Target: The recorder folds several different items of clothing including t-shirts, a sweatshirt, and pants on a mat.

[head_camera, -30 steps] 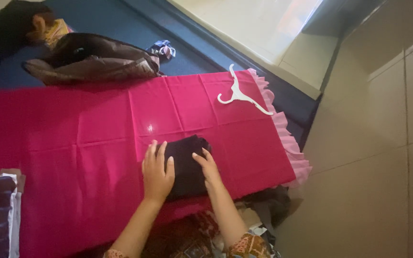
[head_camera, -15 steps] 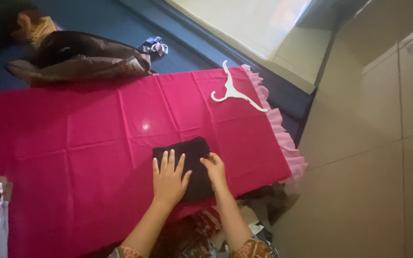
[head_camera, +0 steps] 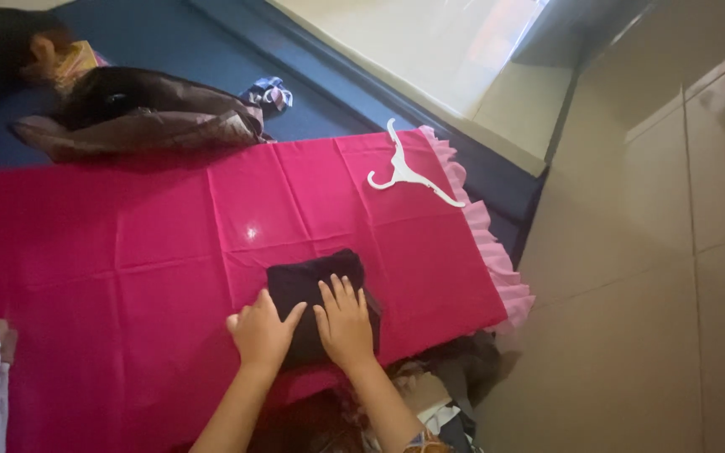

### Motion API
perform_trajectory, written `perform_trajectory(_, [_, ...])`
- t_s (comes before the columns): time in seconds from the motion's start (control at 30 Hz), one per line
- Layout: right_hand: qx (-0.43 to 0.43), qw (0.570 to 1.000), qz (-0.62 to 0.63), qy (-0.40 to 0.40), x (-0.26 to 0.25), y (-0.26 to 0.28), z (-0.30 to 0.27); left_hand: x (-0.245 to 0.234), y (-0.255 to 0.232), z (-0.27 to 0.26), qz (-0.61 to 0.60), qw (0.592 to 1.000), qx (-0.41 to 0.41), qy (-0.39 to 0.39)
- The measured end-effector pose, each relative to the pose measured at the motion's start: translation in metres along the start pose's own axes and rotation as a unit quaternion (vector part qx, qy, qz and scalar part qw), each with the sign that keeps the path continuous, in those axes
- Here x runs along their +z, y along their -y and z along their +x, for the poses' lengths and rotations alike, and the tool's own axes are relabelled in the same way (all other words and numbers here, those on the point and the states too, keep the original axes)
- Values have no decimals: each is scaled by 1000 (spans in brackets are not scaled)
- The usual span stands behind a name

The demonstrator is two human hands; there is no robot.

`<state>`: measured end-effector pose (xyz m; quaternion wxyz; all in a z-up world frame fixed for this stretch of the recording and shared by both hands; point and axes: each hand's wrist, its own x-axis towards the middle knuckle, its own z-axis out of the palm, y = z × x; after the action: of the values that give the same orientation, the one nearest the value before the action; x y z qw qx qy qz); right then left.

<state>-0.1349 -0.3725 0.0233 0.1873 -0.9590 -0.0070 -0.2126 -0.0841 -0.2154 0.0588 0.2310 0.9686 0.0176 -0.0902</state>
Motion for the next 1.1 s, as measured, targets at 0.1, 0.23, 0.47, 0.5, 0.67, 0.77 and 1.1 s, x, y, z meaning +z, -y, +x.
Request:
perform_trajectory(0.1, [19, 998, 32, 44, 12, -16, -5, 39, 14, 18, -116, 991, 61, -36])
perform_trajectory(0.23, [165, 948, 271, 2, 6, -33, -7, -16, -31, -4, -323, 929, 172, -57])
perform_trajectory(0.47, [395, 270, 866, 147, -90, 10, -63, -101, -51, -89, -185, 854, 469, -127])
perform_trajectory(0.5, [230, 646, 721, 96, -85, 10, -74, -96, -41, -98, -139, 836, 530, -26])
perform_trajectory(0.67, [384, 404, 827, 73, -84, 46, -68, -92, 25, -141, -26, 786, 618, 15])
perform_trajectory(0.77, [402, 340, 845, 93, -73, 77, -57, -127, 67, -149, -84, 784, 607, -102])
perform_trajectory(1.1, [388, 342, 805, 290, 22, 241, -9, -149, 297, -92, -534, 837, -105, 49])
